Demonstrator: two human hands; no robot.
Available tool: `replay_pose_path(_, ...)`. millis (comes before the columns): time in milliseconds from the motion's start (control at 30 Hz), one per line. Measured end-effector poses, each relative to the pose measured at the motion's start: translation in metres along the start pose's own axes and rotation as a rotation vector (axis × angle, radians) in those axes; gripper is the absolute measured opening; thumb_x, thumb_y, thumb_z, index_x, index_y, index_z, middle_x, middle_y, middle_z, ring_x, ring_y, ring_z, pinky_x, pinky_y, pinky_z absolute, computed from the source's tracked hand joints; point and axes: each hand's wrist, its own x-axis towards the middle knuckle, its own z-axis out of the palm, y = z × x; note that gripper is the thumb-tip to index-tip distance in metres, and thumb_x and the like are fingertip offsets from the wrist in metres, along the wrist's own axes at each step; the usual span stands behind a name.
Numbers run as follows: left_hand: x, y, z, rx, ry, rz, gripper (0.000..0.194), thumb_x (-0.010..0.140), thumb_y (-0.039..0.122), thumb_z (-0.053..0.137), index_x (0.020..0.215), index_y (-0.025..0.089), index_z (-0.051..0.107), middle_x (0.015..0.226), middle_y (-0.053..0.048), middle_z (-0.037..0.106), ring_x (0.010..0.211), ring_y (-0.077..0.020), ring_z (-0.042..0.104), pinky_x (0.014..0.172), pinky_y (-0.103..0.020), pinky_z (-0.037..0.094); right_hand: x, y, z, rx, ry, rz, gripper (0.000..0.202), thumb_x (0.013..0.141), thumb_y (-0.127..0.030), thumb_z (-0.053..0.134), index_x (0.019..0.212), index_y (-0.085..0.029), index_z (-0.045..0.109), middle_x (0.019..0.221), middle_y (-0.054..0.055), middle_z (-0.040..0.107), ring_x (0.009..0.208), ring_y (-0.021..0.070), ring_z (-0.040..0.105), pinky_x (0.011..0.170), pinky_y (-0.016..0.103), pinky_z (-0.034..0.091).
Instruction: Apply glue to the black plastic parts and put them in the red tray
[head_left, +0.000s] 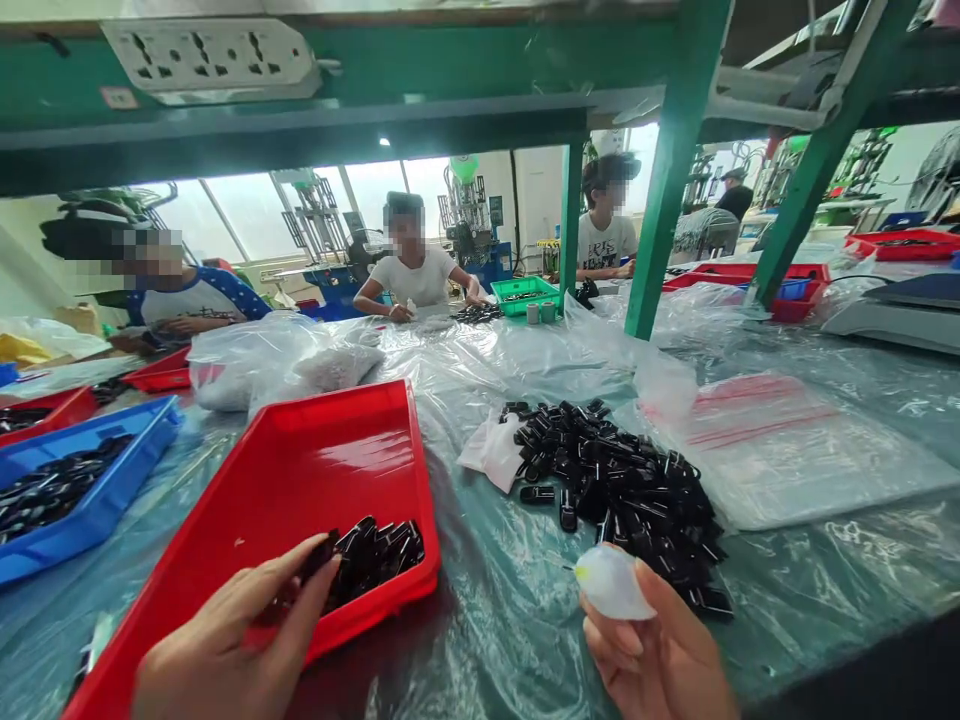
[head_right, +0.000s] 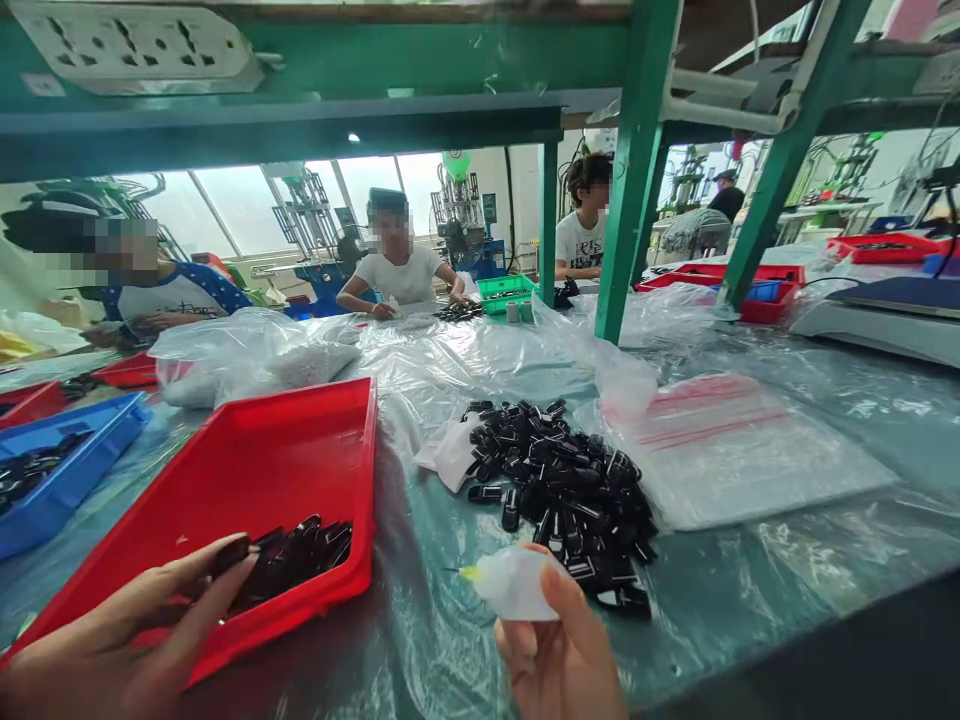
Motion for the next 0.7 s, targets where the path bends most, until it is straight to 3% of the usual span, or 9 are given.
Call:
replay_pose_path(67,0.015,-0.009,0.010,0.114,-0.111,0.078,0.038,0.083,0.053,0.055,0.087,0.021,0.076,0.069,-0.003,0.077,0.052,-0.0220,0.071,0.041,-0.028,0.053,0.004,0.004,-0.004,0.040,-0.038,-0.002,0.029,0.090,-0.045,0.059,0.094,-0.015,0.061,0.056,-0.008,0.048,0.046,0.0092,0.048,0.047,0.023,0.042)
replay_pose_path(133,0.022,-0.002,0.017,0.181,-0.118,0.190,0.049,0.088,0.054,0.045,0.087,0.016,0.076,0.070,-0.007,0.077,0.056,-0.0254,0.072,0.043,-0.031,0.055,0.006,0.006,-0.007,0.074,-0.063,-0.001,0.027,0.093,-0.042,0.056,0.097,-0.015,0.061,0.061,-0.007,0.051,0.048,0.0091,0.051,0.047,0.024,0.045)
replay_pose_path(200,0.021,0.019,0.023,0.140,-0.044,0.313,0.048,0.093,0.048,0.042,0.089,0.013,0.073,0.079,-0.011,0.076,0.069,-0.0269,0.073,0.055,-0.034,0.058,0.006,0.006,-0.009,0.103,-0.087,0.003,0.026,0.093,-0.040,0.056,0.098,-0.015,0.061,0.062,-0.006,0.052,0.048,0.0090,0.052,0.047,0.023,0.046)
replay_pose_path(267,0.015,0.047,0.030,-0.011,-0.045,0.448,0.031,0.094,0.035,0.047,0.091,0.014,0.070,0.082,-0.009,0.075,0.074,-0.0228,0.071,0.069,-0.034,0.058,0.005,0.006,-0.011,0.123,-0.105,0.007,0.026,0.093,-0.040,0.057,0.099,-0.015,0.061,0.062,-0.006,0.053,0.049,0.0091,0.052,0.048,0.023,0.046)
replay_pose_path(367,0.005,0.091,0.045,-0.157,-0.270,0.559,0.022,0.094,0.018,0.045,0.095,0.015,0.067,0.088,-0.007,0.074,0.074,-0.0195,0.068,0.069,-0.031,0.058,0.004,0.006,-0.012,0.136,-0.121,0.004,0.027,0.092,-0.041,0.058,0.098,-0.015,0.062,0.059,-0.007,0.051,0.048,0.0092,0.052,0.048,0.023,0.046)
replay_pose_path(433,0.003,0.116,0.056,-0.033,-0.587,0.537,0.022,0.092,0.009,0.045,0.094,0.015,0.066,0.092,-0.008,0.072,0.080,-0.0212,0.067,0.069,-0.031,0.058,0.003,0.006,-0.011,0.134,-0.118,-0.004,0.027,0.091,-0.041,0.060,0.098,-0.015,0.062,0.058,-0.008,0.051,0.048,0.0092,0.052,0.048,0.023,0.046)
replay_pose_path(467,0.003,0.127,0.063,-0.005,-0.652,0.546,0.022,0.090,0.005,0.046,0.091,0.015,0.066,0.089,-0.007,0.071,0.079,-0.0214,0.066,0.068,-0.031,0.058,0.003,0.005,-0.011,0.131,-0.112,-0.009,0.028,0.090,-0.041,0.061,0.098,-0.014,0.062,0.057,-0.008,0.051,0.048,0.0091,0.052,0.048,0.023,0.045)
replay_pose_path(567,0.009,0.148,0.085,0.052,-0.723,0.539,0.021,0.084,0.000,0.051,0.092,0.013,0.066,0.091,-0.008,0.070,0.084,-0.0240,0.066,0.068,-0.032,0.058,0.001,0.004,-0.006,0.113,-0.083,-0.009,0.030,0.086,-0.042,0.066,0.096,-0.014,0.065,0.055,-0.008,0.050,0.046,0.0082,0.049,0.046,0.021,0.041)
replay_pose_path(700,0.018,0.159,0.115,0.125,-0.760,0.479,0.013,0.089,0.007,0.056,0.099,0.009,0.064,0.103,-0.010,0.067,0.096,-0.0243,0.064,0.077,-0.038,0.056,-0.004,0.000,0.001,0.071,-0.046,0.003,0.034,0.077,-0.047,0.074,0.093,-0.017,0.070,0.053,-0.005,0.049,0.045,0.0058,0.044,0.046,0.017,0.034)
